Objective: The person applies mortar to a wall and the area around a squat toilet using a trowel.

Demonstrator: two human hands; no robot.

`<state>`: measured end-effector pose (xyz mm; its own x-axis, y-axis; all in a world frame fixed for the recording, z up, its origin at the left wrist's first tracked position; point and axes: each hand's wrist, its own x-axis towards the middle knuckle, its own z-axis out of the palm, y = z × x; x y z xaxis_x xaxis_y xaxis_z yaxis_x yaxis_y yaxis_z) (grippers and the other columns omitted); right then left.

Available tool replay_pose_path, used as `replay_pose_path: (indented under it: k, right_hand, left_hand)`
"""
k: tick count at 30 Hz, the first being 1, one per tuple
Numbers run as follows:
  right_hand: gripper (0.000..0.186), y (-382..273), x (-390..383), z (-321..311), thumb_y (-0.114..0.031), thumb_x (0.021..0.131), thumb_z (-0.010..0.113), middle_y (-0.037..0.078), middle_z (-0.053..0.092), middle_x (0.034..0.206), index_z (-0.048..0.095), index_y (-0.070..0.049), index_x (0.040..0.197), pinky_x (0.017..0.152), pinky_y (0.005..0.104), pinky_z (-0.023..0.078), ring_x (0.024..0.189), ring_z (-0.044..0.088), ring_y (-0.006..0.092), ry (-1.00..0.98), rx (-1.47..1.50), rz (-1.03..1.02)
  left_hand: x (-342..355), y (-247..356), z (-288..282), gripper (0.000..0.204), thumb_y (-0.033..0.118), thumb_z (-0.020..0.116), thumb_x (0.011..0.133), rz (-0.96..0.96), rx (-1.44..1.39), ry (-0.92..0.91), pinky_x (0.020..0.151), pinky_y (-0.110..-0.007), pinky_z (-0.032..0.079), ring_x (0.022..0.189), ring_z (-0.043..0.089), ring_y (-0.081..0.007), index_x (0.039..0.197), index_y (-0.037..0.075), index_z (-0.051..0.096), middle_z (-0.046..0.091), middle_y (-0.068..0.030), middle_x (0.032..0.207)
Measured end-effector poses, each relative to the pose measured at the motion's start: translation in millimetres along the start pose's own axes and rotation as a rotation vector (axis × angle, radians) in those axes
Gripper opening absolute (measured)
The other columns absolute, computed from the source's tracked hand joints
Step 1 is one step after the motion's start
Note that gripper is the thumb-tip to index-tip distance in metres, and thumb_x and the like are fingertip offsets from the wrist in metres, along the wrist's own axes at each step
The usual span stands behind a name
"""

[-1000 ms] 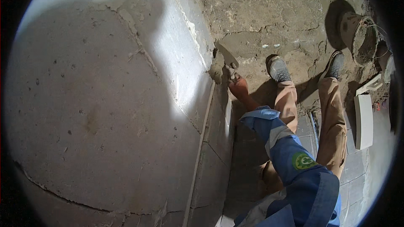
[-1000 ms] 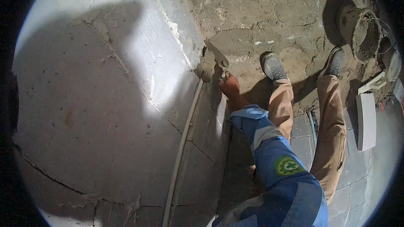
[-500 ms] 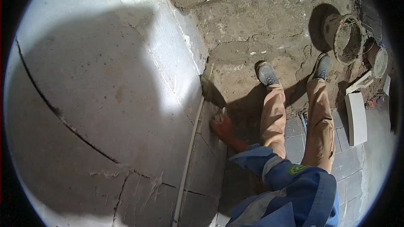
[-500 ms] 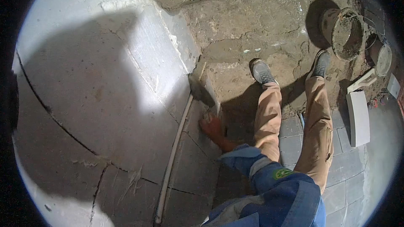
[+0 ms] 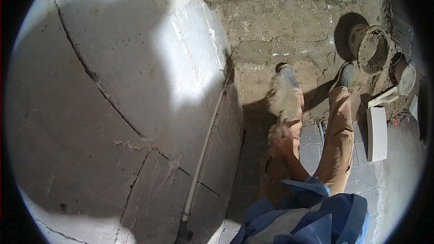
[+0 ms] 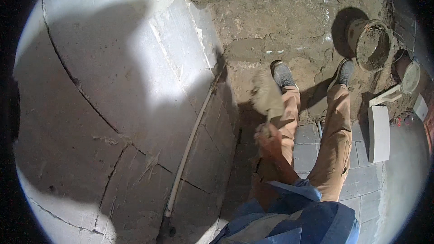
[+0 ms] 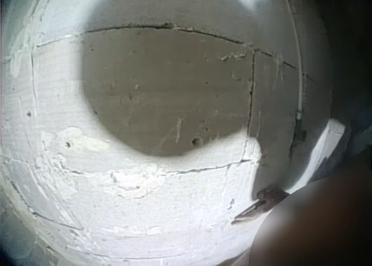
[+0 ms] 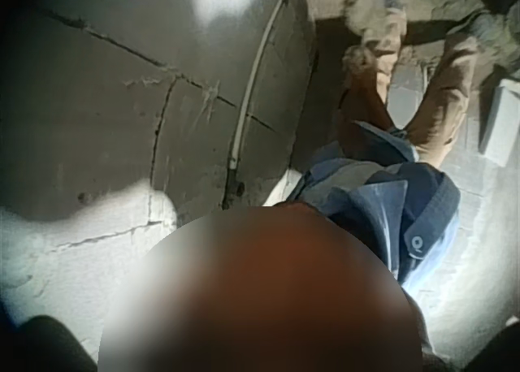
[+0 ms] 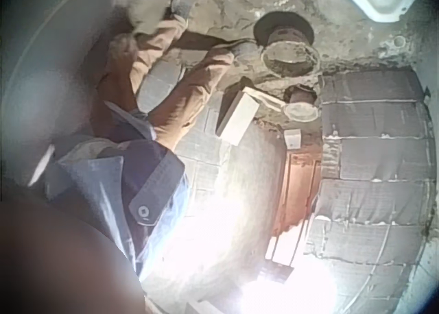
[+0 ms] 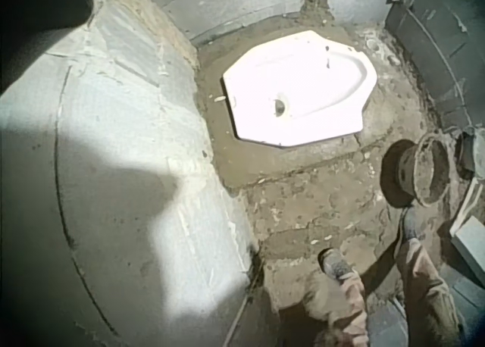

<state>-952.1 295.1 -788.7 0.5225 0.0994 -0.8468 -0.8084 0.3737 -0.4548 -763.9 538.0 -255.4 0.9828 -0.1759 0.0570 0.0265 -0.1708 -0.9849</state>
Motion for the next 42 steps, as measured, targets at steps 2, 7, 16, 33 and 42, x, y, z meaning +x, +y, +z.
replay_pose_path:
  k: [2, 7, 16, 33, 42]
  right_hand:
    - [0.013, 3, 7, 0, -0.011, 0.088, 0.064, 0.004, 0.058, 0.084, 0.057, -0.003, 0.095, 0.056, 0.0263, 0.047, 0.067, 0.058, 0.0112, 0.168, 0.119, 0.088]
    - [0.029, 32, 59, 83, -0.023, 0.089, 0.064, 0.008, 0.058, 0.083, 0.053, -0.003, 0.106, 0.062, 0.0347, 0.049, 0.069, 0.057, 0.0206, 0.415, -0.369, 0.055]
    - [0.049, 23, -11, 127, -0.028, 0.083, 0.065, 0.029, 0.061, 0.102, 0.052, 0.005, 0.117, 0.083, 0.0477, 0.048, 0.094, 0.060, 0.0452, 0.272, -0.415, 0.124]
    - [0.042, 186, 188, 112, -0.029, 0.078, 0.070, 0.019, 0.063, 0.081, 0.058, -0.001, 0.106, 0.072, 0.0471, 0.050, 0.075, 0.062, 0.0359, 0.188, -0.838, 0.039]
    - [0.044, 146, 79, 130, -0.035, 0.071, 0.071, 0.027, 0.063, 0.089, 0.061, 0.001, 0.095, 0.075, 0.0475, 0.049, 0.086, 0.060, 0.0465, 0.316, -0.476, 0.106]
  left_hand:
    - [-2, -2, -3, 0.093, 0.068, 0.029, 0.092, 0.001, 0.005, 0.005, 0.112, -0.056, 0.020, 0.140, 0.019, -0.0440, 0.146, -0.008, 0.020, 0.020, -0.0314, 0.150]
    - [-11, 4, -11, 0.093, 0.068, 0.030, 0.091, -0.008, 0.011, 0.002, 0.112, -0.056, 0.020, 0.140, 0.019, -0.0439, 0.146, -0.007, 0.021, 0.020, -0.0313, 0.150]
    - [-22, 2, -10, 0.093, 0.068, 0.031, 0.091, -0.085, -0.035, 0.028, 0.112, -0.056, 0.020, 0.140, 0.019, -0.0437, 0.146, -0.007, 0.021, 0.020, -0.0313, 0.150]
    - [-6, 52, 48, 0.093, 0.068, 0.033, 0.091, 0.027, -0.052, 0.055, 0.112, -0.056, 0.020, 0.141, 0.018, -0.0434, 0.146, -0.007, 0.022, 0.020, -0.0311, 0.150]
    - [-8, 30, 15, 0.094, 0.068, 0.034, 0.091, -0.033, -0.067, 0.071, 0.111, -0.057, 0.020, 0.141, 0.018, -0.0432, 0.146, -0.007, 0.022, 0.020, -0.0310, 0.150]
